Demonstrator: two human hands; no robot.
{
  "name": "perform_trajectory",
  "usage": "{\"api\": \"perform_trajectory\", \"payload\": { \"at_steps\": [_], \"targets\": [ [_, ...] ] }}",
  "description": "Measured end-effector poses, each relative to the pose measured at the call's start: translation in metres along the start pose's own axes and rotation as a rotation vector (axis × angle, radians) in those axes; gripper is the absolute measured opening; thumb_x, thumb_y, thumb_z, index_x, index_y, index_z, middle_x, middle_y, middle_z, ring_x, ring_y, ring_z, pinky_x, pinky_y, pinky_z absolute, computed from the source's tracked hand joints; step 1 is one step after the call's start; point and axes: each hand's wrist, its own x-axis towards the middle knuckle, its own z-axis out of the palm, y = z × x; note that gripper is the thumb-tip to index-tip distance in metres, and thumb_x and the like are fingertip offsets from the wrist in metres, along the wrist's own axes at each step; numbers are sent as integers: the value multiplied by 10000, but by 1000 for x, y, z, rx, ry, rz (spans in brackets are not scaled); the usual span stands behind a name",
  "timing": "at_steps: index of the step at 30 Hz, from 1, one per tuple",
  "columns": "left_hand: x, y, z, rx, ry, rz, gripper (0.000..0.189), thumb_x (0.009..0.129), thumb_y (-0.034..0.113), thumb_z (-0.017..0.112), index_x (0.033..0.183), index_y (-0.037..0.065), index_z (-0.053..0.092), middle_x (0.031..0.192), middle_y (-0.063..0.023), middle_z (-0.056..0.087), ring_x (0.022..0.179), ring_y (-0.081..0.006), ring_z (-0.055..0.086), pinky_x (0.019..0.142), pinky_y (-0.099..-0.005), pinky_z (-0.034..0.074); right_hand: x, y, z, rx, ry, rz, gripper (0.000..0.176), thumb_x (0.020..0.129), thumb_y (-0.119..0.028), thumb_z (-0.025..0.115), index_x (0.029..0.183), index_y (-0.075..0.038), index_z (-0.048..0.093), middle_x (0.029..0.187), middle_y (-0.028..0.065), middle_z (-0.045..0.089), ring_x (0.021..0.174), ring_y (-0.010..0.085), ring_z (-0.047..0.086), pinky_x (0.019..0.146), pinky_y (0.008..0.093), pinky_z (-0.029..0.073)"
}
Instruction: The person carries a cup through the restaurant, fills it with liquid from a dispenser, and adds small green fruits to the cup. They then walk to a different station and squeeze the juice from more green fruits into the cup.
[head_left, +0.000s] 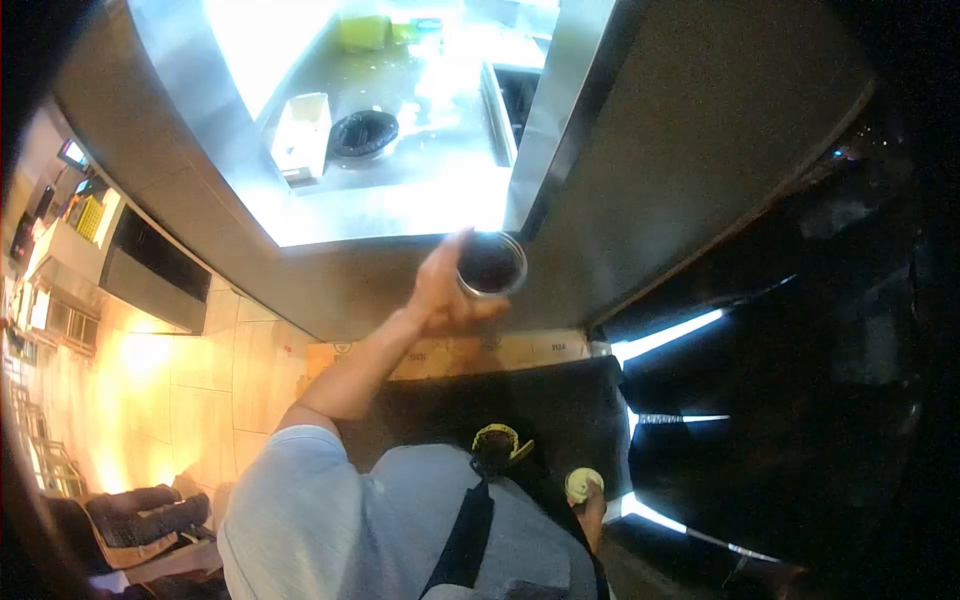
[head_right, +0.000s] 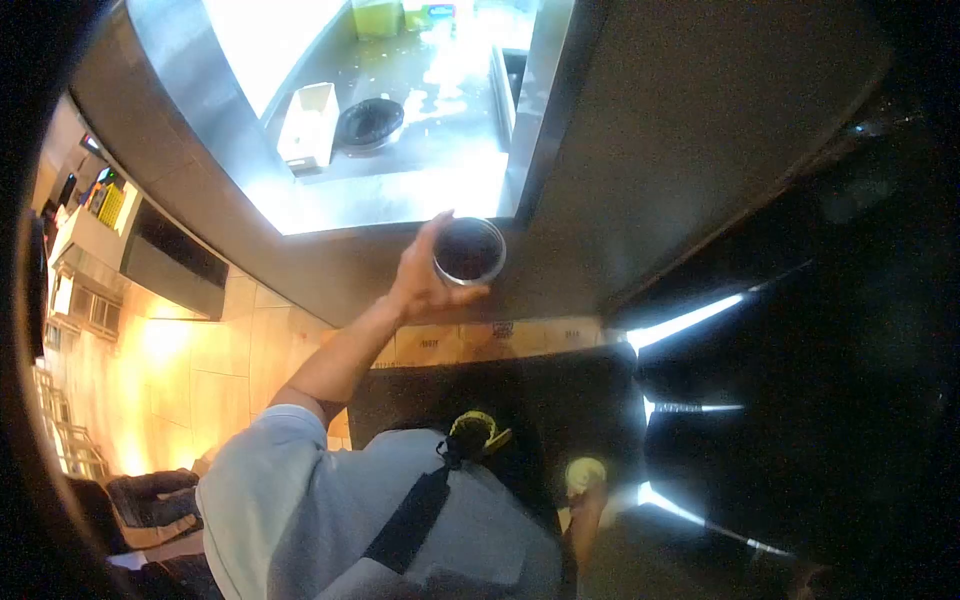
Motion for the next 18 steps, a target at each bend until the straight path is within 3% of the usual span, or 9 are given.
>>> {"api": "perform_trajectory", "payload": {
  "at_steps": [1,2,5,9,13,18],
  "targets": [
    [11,0,-4,75,43,-52,1092,608,394,928,1451,48,326,1288,-196,577,1197,-350,583,1018,-436,467,28,-12,6,-9,-122,-29,365,896,-297,648,1130,-22,588,944,106,676,731,210,669,491,299,505],
    [27,-2,-10,150,91,-90,1078,618,418,914,1440,36,331,1278,-201,583,1178,-356,593,1000,-440,476,65,-29,23,-111,30,162,345,882,-239,655,1160,-41,600,1025,110,674,816,213,683,510,291,525],
    [51,-36,-16,126,166,-127,1074,631,426,907,1441,34,322,1287,-202,579,1196,-361,585,1008,-444,470,93,-64,104,-64,-203,-54,364,867,-214,668,1193,-66,603,1049,108,678,862,229,697,592,330,575],
    [79,-65,-23,174,188,-221,1089,634,429,901,1452,33,303,1373,-218,510,1255,-369,539,1029,-450,452,98,-117,216,-220,-400,-86,380,871,-125,671,1237,-70,585,1148,121,661,1016,260,675,793,442,584],
    [91,-82,-25,154,226,-156,1073,639,417,896,1451,16,320,1397,-223,488,1275,-370,520,1043,-448,441,44,-153,322,-198,-543,-135,393,904,-142,666,1275,-75,558,1206,127,644,1105,274,642,848,463,558],
    [108,-115,-32,70,188,-109,1096,635,430,899,1459,10,312,1378,-228,502,1254,-363,538,1035,-433,451,-13,-172,450,-172,-812,-79,407,893,-236,708,1241,-60,589,1121,103,663,980,249,673,795,443,592]
  ]
}}
